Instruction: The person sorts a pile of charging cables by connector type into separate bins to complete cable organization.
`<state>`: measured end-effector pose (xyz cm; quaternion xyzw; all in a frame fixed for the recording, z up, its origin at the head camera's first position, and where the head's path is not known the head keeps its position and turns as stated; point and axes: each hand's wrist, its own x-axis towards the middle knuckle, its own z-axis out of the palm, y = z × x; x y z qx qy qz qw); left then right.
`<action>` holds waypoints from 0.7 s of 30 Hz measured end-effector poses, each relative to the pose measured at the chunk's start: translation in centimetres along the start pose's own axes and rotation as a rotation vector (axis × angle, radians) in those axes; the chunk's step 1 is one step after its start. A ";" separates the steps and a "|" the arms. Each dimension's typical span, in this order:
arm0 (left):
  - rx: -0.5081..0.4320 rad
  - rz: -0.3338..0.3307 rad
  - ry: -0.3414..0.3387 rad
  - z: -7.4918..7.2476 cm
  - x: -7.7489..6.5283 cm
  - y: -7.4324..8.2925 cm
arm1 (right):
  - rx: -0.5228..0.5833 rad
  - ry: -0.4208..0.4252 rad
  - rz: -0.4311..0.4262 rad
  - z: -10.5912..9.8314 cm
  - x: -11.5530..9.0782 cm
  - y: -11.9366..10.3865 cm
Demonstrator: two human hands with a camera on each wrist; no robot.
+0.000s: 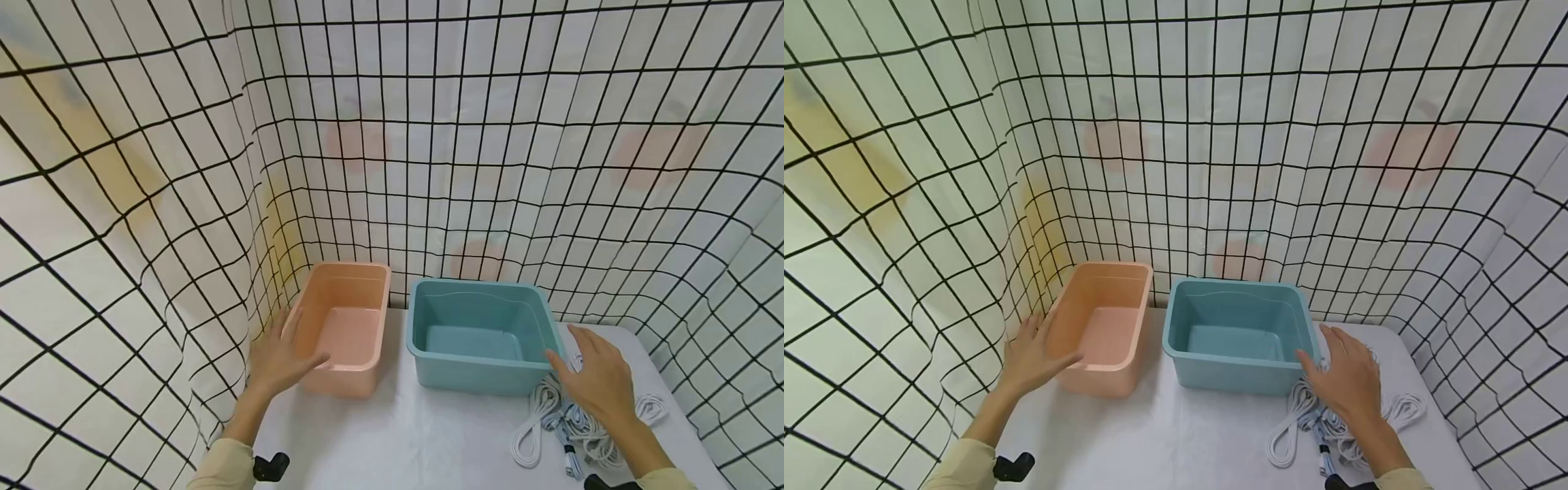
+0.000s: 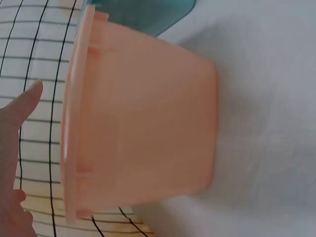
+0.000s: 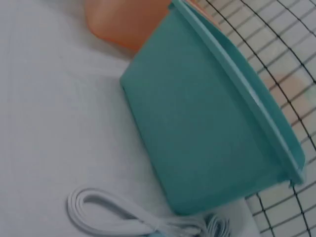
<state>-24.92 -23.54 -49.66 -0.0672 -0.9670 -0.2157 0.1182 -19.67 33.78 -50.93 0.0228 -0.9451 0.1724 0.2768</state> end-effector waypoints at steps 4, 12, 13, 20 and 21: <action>-0.061 -0.032 0.018 0.2 -0.5 -1.3 | -0.001 0.036 0.022 0.2 -1.2 2.4; -0.277 -0.051 -0.039 1.1 -0.8 -3.3 | -0.030 0.019 0.085 0.5 -3.3 5.2; -0.323 -0.056 -0.050 1.3 -0.8 -3.6 | -0.027 0.011 0.098 0.6 -3.6 5.4; -0.602 -0.101 -0.116 2.3 -0.9 -4.5 | -0.016 -0.010 0.137 1.2 -4.5 6.5; -0.617 -0.109 -0.119 2.4 -0.9 -4.5 | -0.018 -0.011 0.142 1.2 -4.5 6.6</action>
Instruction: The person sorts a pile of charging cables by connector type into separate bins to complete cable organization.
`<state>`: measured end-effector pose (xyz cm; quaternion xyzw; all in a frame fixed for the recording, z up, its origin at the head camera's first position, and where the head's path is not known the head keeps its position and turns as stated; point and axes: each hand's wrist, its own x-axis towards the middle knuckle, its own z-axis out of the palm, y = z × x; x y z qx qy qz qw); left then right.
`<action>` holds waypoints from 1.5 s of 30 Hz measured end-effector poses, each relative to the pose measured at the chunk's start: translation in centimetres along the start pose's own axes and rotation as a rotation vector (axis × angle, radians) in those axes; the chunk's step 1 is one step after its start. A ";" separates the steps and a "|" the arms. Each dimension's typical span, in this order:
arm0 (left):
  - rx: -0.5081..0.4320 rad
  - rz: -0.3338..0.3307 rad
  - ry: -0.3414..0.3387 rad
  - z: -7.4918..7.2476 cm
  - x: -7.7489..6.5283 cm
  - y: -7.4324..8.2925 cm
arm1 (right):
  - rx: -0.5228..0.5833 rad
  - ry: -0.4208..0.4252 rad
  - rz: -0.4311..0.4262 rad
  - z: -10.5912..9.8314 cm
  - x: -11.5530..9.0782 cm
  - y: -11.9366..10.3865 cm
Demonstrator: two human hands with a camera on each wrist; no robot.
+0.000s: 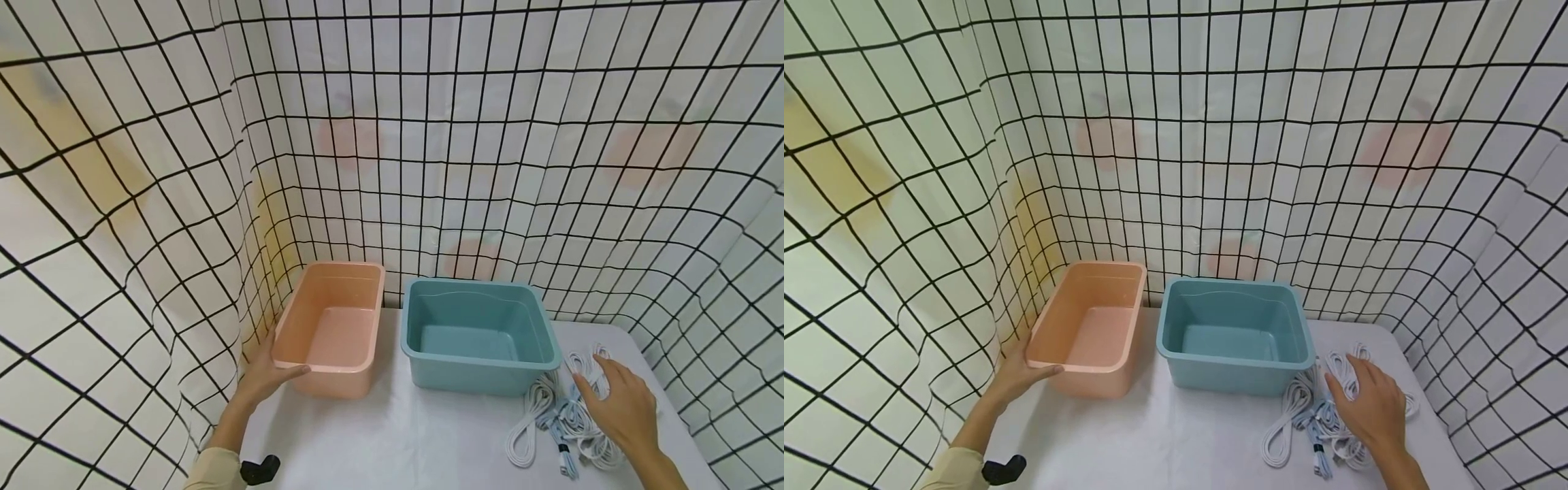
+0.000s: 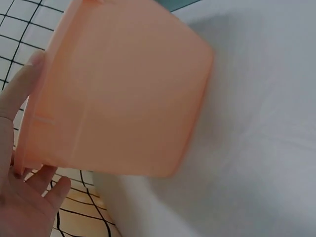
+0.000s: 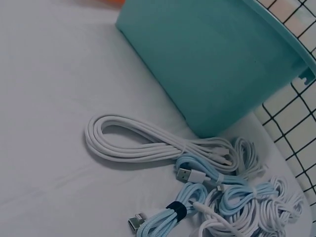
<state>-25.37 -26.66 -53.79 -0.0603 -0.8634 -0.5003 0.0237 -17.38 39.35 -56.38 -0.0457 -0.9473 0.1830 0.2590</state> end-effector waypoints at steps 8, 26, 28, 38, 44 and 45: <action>-0.053 -0.024 0.014 0.1 -0.5 -0.8 | 0.049 -0.059 0.066 0.9 -0.7 0.9; -0.097 -0.006 0.035 0.1 -0.3 -0.9 | 0.069 -0.126 0.098 3.5 -1.9 2.0; -0.097 -0.006 0.038 0.1 -0.3 -0.8 | 0.059 -0.152 0.126 3.8 -2.2 2.3; -0.106 0.010 0.024 0.4 -0.4 -0.7 | -0.021 -0.312 0.249 7.0 -4.6 4.6; -0.122 0.021 0.013 0.6 -0.5 -0.8 | -0.070 -0.217 0.208 8.5 -5.8 4.7; -0.120 0.015 0.017 0.6 -0.5 -0.8 | -0.077 -0.198 0.196 8.5 -6.0 4.7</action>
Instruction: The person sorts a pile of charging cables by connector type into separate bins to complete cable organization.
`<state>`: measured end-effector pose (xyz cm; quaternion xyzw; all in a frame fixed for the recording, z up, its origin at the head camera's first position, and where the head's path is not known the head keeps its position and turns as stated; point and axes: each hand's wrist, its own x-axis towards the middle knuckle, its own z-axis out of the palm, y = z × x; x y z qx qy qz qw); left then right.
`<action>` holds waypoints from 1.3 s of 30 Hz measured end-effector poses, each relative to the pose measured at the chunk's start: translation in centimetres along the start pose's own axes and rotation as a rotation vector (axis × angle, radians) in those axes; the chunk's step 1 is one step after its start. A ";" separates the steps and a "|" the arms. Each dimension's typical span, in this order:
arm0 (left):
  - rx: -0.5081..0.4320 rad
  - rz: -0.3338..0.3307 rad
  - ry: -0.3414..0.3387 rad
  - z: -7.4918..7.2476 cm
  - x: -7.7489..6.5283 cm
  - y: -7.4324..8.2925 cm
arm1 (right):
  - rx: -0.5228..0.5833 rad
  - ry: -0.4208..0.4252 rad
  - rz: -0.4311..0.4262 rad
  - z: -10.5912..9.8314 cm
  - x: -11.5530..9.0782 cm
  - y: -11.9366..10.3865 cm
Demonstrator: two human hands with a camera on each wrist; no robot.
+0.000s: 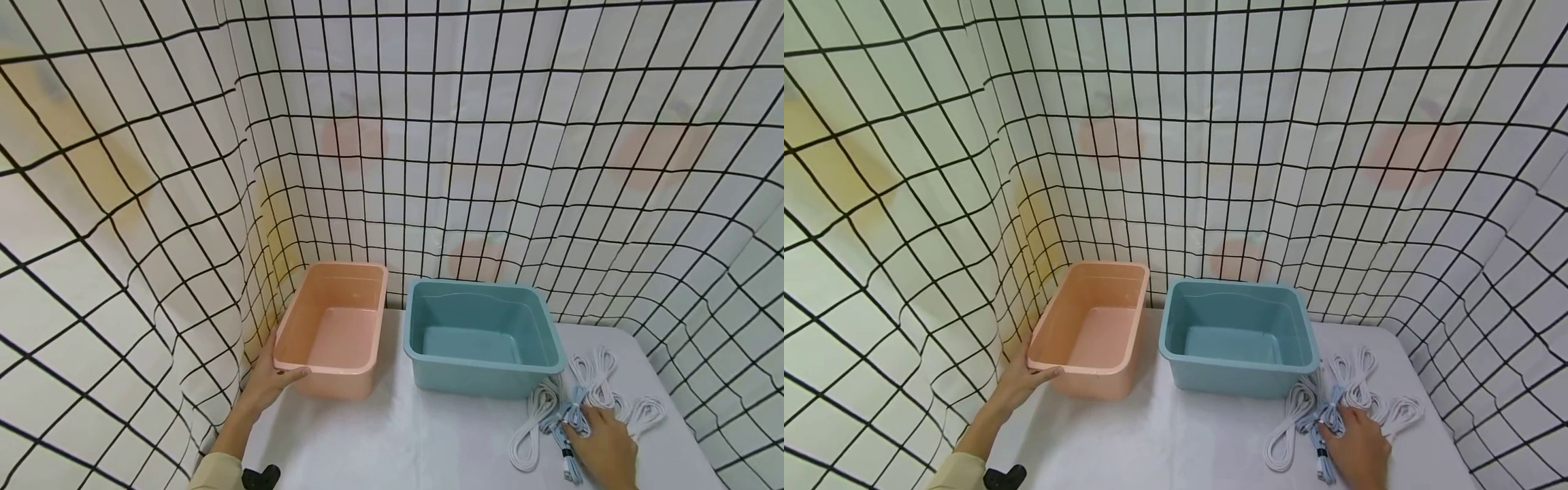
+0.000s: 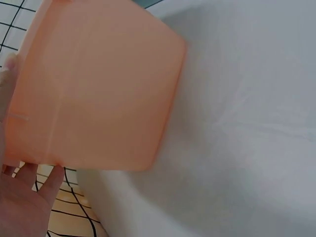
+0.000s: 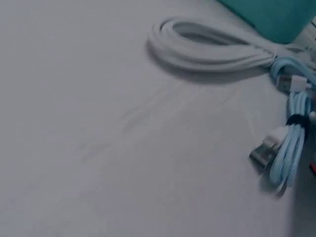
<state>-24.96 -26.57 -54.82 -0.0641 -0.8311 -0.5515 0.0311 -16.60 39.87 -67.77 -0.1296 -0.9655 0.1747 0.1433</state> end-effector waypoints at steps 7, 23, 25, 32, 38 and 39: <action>0.015 -0.029 0.009 0.1 -0.2 -0.5 | -0.024 0.074 0.001 0.3 -0.6 -0.4; 0.007 -0.011 0.006 0.2 0.2 0.0 | 0.073 0.191 0.084 -0.5 0.0 -0.4; 0.006 0.001 0.000 0.1 0.2 -0.1 | 0.112 0.218 0.099 -0.7 0.1 -0.2; -0.014 -0.003 -0.004 -0.1 0.2 -0.1 | 0.251 0.221 0.175 -1.6 0.1 0.9; -0.003 -0.005 -0.011 -0.2 0.2 -0.3 | 0.278 0.147 0.223 -3.1 0.2 1.6; -0.006 -0.003 -0.013 -0.2 0.3 -0.3 | 0.272 0.142 0.214 -3.3 0.3 1.8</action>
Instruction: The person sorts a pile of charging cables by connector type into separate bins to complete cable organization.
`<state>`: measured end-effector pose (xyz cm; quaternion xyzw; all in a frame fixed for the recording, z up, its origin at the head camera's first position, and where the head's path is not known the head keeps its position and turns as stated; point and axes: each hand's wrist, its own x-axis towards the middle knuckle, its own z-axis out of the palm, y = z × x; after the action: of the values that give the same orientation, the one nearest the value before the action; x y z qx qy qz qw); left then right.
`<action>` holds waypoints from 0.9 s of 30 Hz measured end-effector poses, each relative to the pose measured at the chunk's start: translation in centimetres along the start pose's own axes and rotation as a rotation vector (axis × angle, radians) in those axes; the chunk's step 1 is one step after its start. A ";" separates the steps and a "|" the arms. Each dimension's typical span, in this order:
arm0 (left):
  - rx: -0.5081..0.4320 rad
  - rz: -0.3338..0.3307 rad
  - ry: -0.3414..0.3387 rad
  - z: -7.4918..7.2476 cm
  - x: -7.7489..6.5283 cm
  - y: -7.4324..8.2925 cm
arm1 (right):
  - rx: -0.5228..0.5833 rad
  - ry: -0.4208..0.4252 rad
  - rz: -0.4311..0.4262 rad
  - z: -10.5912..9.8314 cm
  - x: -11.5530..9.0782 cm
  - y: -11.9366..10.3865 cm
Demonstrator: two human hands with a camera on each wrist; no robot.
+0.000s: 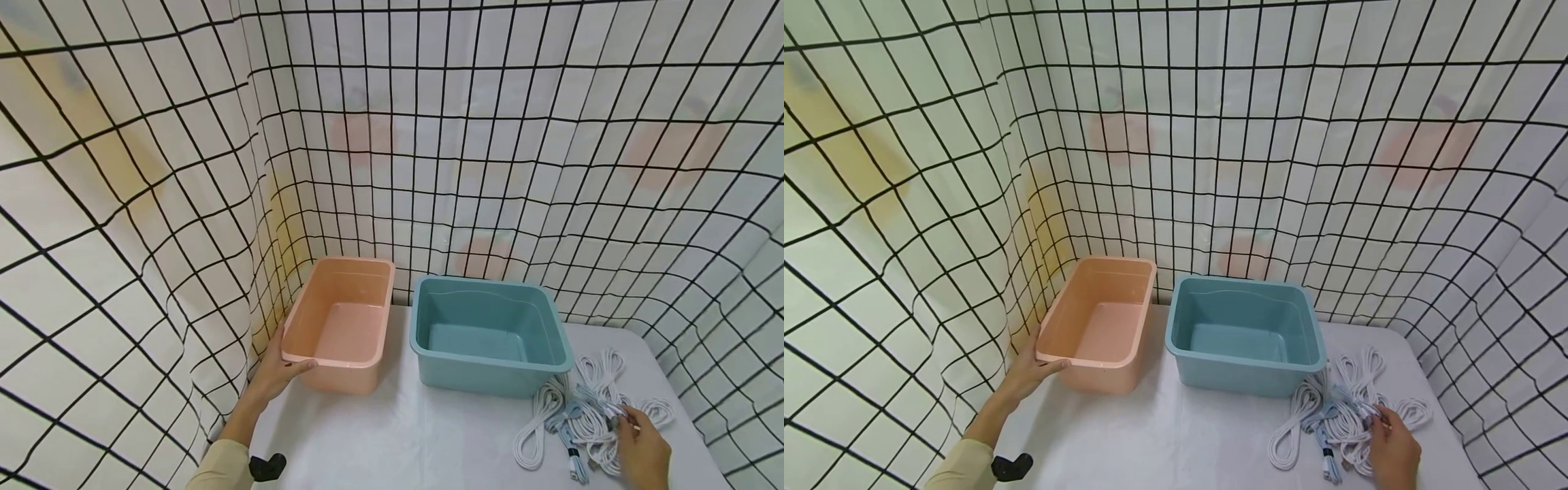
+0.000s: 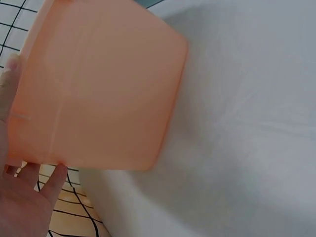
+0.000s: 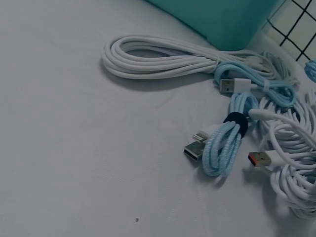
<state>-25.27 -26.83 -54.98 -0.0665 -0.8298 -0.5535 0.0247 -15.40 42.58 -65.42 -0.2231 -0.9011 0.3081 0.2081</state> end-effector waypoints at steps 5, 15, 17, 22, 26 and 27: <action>0.000 -0.012 0.003 -0.1 -0.1 0.1 | 0.032 -0.003 -0.057 -1.6 0.7 -0.1; 0.026 -0.020 0.009 0.1 -0.2 0.4 | 0.097 -0.021 -0.057 -4.4 2.4 -1.2; 0.021 -0.028 0.009 0.2 -0.1 0.3 | 0.124 -0.021 -0.059 -4.9 2.7 -1.5; 0.024 -0.033 0.017 0.3 0.0 0.1 | 0.180 0.012 -0.117 -5.9 3.6 -2.6; 0.018 -0.028 0.023 0.2 -0.1 0.0 | 0.234 0.036 -0.162 -6.4 4.3 -3.9; 0.019 -0.025 0.022 0.2 -0.2 0.0 | 0.244 0.034 -0.176 -6.5 4.5 -4.2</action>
<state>-25.09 -26.64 -55.04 -0.0498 -0.8354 -0.5467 0.0274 -16.91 44.92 -56.93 -0.1216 -0.8694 0.3921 0.2750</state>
